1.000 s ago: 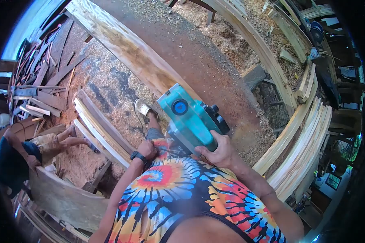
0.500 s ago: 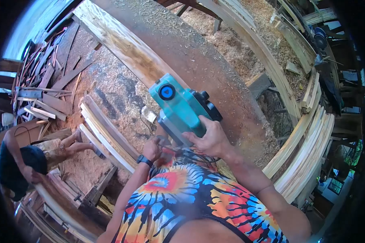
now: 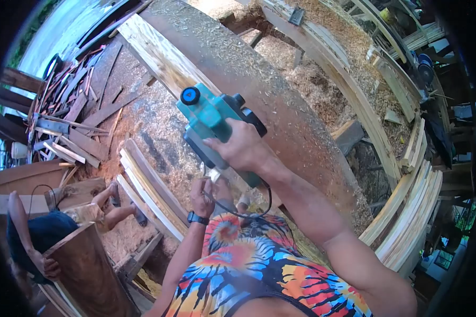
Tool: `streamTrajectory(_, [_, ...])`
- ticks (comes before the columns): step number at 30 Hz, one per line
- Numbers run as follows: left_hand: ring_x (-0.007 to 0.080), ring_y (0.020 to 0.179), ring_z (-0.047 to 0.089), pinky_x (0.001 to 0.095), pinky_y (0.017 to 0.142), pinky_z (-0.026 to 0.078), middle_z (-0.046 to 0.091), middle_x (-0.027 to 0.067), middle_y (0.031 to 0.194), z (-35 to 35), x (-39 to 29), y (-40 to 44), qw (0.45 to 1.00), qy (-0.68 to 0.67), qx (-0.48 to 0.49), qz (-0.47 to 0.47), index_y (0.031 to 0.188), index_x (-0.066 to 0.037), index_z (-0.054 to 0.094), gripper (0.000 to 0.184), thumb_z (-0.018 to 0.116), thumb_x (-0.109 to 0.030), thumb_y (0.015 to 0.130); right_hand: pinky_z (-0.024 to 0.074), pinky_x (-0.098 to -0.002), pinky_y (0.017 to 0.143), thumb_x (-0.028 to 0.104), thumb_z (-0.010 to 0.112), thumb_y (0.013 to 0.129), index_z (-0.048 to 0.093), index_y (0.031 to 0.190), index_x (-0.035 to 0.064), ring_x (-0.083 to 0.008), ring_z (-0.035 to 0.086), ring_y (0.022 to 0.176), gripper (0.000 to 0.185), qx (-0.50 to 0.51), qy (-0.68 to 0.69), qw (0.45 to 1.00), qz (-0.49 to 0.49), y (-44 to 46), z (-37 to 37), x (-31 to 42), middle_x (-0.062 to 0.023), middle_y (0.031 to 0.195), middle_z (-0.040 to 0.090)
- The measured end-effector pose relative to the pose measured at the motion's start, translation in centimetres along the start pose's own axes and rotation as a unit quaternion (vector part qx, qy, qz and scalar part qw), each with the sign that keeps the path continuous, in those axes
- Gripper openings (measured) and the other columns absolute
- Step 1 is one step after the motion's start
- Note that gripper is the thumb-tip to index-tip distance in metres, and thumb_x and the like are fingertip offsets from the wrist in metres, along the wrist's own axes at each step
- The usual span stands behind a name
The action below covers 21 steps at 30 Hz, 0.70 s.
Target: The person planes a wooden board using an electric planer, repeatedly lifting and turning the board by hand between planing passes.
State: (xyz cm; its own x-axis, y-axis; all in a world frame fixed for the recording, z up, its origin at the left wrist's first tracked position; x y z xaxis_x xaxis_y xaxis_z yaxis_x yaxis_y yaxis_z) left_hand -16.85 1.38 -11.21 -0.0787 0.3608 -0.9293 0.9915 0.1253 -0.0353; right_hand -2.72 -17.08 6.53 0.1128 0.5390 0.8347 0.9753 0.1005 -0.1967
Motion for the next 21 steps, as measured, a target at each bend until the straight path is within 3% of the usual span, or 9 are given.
streamTrajectory(4, [0.0212, 0.076, 0.064, 0.0368, 0.070, 0.050, 0.066, 0.0135, 0.082, -0.6, -0.8, 1.9, 0.999, -0.012, -0.006, -0.042, 0.098, 0.001, 0.067, 0.023, 0.060, -0.020, 0.102, 0.0557, -0.0468, 0.089, 0.039, 0.081, 0.082, 0.067, 0.101, -0.0070, -0.0438, 0.069, 0.102, 0.052, 0.011, 0.015, 1.000, 0.006, 5.5, 1.8, 1.7, -0.0318, 0.103, 0.070])
streamTrajectory(8, [0.0249, 0.077, 0.064, 0.0371, 0.072, 0.050, 0.067, 0.0140, 0.083, -1.5, 0.7, 3.1, 0.999, -0.005, -0.046, 0.000, 0.101, 0.001, 0.068, 0.023, 0.059, -0.021, 0.102, 0.0554, -0.0452, 0.092, 0.041, 0.081, 0.082, 0.068, 0.107, -0.0061, -0.0415, 0.069, 0.107, 0.054, 0.015, -0.003, 1.000, 0.008, 10.9, 3.1, 3.8, -0.0303, 0.109, 0.070])
streamTrajectory(12, [0.0240, 0.073, 0.061, 0.0367, 0.070, 0.049, 0.064, 0.0137, 0.080, -3.0, 0.5, 4.2, 0.995, -0.025, -0.092, 0.006, 0.096, 0.002, 0.067, 0.021, 0.060, -0.017, 0.101, 0.0566, -0.0410, 0.085, 0.041, 0.081, 0.082, 0.072, 0.104, -0.0037, -0.0357, 0.073, 0.095, 0.050, -0.010, -0.040, 0.999, -0.001, 16.2, 4.2, 6.3, -0.0255, 0.103, 0.073])
streamTrajectory(15, [0.0213, 0.070, 0.057, 0.0363, 0.067, 0.047, 0.060, 0.0119, 0.075, -3.7, 2.8, 4.7, 0.994, -0.042, -0.083, -0.061, 0.092, 0.001, 0.065, 0.021, 0.060, -0.017, 0.101, 0.0571, -0.0399, 0.083, 0.042, 0.080, 0.084, 0.072, 0.105, -0.0035, -0.0331, 0.074, 0.091, 0.051, 0.023, -0.022, 0.999, 0.025, 21.3, 6.3, 7.1, -0.0255, 0.101, 0.073])
streamTrajectory(16, [0.0187, 0.068, 0.054, 0.0357, 0.065, 0.045, 0.057, 0.0104, 0.072, -3.9, 3.0, 5.0, 0.993, -0.047, -0.091, -0.060, 0.090, 0.001, 0.064, 0.022, 0.060, -0.018, 0.101, 0.0579, -0.0389, 0.077, 0.043, 0.079, 0.085, 0.073, 0.100, -0.0046, -0.0295, 0.074, 0.080, 0.050, -0.004, -0.048, 0.999, -0.009, 22.6, 6.1, 8.5, -0.0239, 0.094, 0.074])
streamTrajectory(19, [0.0181, 0.069, 0.054, 0.0352, 0.064, 0.045, 0.057, 0.0102, 0.073, -4.8, 3.6, 5.9, 0.994, -0.012, -0.094, -0.061, 0.091, 0.001, 0.065, 0.022, 0.061, -0.019, 0.100, 0.0556, -0.0394, 0.096, 0.041, 0.080, 0.082, 0.071, 0.112, -0.0061, -0.0321, 0.070, 0.112, 0.057, 0.048, -0.024, 0.997, 0.055, 26.5, 7.2, 10.0, -0.0245, 0.121, 0.070])
streamTrajectory(21, [0.0169, 0.070, 0.055, 0.0337, 0.066, 0.046, 0.058, 0.0076, 0.073, -5.1, 3.9, 6.8, 0.991, -0.027, -0.114, -0.059, 0.093, 0.001, 0.066, 0.023, 0.061, -0.020, 0.101, 0.0568, -0.0383, 0.090, 0.043, 0.080, 0.082, 0.072, 0.108, -0.0059, -0.0298, 0.073, 0.102, 0.056, 0.060, -0.028, 0.996, 0.065, 29.3, 7.8, 11.3, -0.0232, 0.112, 0.072])
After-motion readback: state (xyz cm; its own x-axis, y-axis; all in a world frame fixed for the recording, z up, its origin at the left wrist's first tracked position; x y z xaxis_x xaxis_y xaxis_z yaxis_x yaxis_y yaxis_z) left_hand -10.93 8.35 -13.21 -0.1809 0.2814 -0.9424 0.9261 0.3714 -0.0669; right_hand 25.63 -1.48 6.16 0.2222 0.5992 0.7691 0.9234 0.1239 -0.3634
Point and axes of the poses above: each hand's wrist, its own y-axis towards the middle knuckle, its own z-axis out of the palm, x = y × z, the point moved 10 cm from there along y, towards the middle knuckle
